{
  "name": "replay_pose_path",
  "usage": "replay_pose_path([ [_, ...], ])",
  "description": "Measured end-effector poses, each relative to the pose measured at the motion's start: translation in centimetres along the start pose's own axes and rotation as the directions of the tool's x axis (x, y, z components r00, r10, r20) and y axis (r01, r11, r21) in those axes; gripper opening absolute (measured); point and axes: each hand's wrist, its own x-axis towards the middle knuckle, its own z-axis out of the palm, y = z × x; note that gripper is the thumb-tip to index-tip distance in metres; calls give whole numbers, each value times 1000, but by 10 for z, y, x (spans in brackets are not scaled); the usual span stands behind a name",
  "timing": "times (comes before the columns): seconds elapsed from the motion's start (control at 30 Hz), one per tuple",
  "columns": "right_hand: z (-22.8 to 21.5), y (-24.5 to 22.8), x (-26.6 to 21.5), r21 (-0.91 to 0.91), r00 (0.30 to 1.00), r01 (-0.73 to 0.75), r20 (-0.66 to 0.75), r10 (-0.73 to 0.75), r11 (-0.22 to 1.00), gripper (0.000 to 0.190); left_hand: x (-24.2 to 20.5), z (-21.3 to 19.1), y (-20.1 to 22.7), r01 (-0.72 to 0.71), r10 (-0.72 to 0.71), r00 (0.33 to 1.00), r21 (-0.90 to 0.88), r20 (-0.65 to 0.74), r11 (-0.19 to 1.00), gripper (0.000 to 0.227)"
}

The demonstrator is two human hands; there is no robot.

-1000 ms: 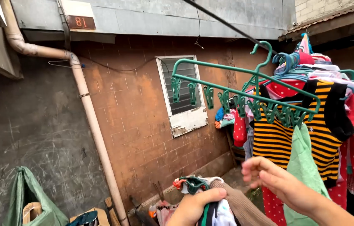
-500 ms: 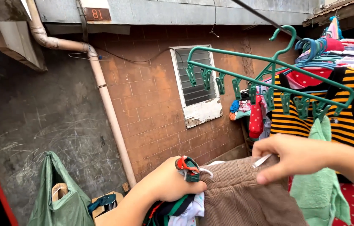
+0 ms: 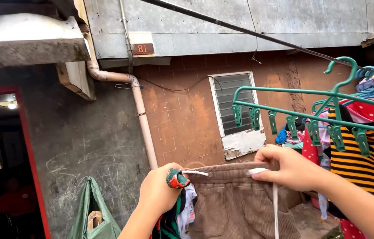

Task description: Hanging various items of clothing on hangers and a multi-clip drying rack outdoors.

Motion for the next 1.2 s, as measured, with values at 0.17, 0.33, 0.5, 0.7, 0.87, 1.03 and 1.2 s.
replay_pose_path([
  [0.17, 27, 9, 100, 801, 970, -7, -139, 197, 599, 86, 17, -6, 20, -101, 101, 995, -57, -15, 993, 18],
  [0.33, 35, -6, 173, 954, 884, 203, -276, 378, 221, 97, 42, 2, 32, -265, 265, 964, 41, 0, 963, 24],
  [0.5, 28, -7, 208, 849, 715, 469, -526, 461, 242, 58, 66, 10, 30, -174, 167, 983, 89, 75, 981, 21],
  [0.7, 33, -7, 211, 426, 401, 661, -896, 190, 617, 45, 82, 13, 37, -249, 242, 968, 114, 69, 962, 21],
  [0.87, 29, -32, 198, 244, 325, 737, -945, -14, 630, 43, 95, 7, 60, -187, 157, 974, 186, 166, 965, 25],
  [1.03, 27, -72, 169, 281, 364, 797, -930, -56, 534, 29, 108, 2, 70, -191, 163, 973, 171, 165, 967, 27],
  [1.2, 30, -58, 153, 661, 677, 552, -711, 190, 509, 25, 119, -11, 83, -257, 225, 957, 175, 180, 950, 30],
])
